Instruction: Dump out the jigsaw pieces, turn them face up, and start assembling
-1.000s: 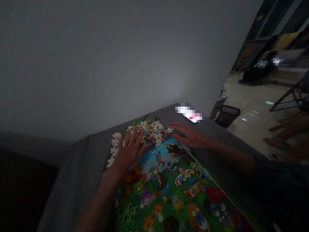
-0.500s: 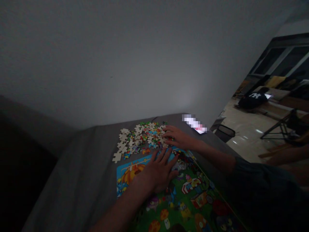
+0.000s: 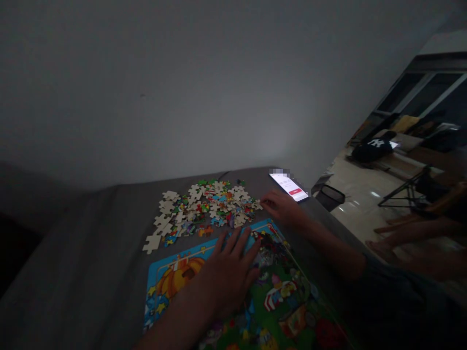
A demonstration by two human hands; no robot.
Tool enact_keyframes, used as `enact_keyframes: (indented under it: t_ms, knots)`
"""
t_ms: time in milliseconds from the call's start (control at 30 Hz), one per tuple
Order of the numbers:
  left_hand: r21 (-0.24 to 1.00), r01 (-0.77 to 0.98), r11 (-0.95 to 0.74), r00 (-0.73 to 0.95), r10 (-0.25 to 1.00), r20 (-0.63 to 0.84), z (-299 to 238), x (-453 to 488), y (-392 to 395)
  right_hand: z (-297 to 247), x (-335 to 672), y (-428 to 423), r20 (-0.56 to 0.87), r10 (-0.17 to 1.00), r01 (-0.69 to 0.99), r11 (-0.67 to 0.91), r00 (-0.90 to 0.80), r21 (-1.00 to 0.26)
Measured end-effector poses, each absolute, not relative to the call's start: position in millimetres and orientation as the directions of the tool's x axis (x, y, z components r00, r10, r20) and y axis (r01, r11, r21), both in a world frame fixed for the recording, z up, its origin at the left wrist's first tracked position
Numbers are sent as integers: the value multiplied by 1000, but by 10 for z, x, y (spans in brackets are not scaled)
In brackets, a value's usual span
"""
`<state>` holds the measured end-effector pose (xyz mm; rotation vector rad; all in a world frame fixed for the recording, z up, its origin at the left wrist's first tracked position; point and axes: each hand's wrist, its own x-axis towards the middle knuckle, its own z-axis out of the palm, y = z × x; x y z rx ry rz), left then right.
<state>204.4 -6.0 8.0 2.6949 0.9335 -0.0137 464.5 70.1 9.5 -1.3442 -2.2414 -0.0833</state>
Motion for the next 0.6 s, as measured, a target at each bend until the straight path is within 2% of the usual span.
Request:
enact_keyframes:
  t_ms: [133, 300, 500, 600]
  knots:
    - [242, 631, -737, 774, 615, -147, 157, 2083, -93, 79, 4722, 714, 448, 832, 895, 425, -328, -134]
    - [209, 629, -749, 776, 623, -100, 149, 2115, -123, 61, 4848, 707, 396, 872, 939, 339, -288, -63]
    - [215, 599, -771, 780, 623, 60, 159, 2206, -296, 67, 4823, 634, 355, 890, 947, 319, -285, -41]
    - [249, 473, -845, 833, 521, 187, 39, 2329, -529, 59, 4760, 604, 316, 887, 926, 373, -337, -61]
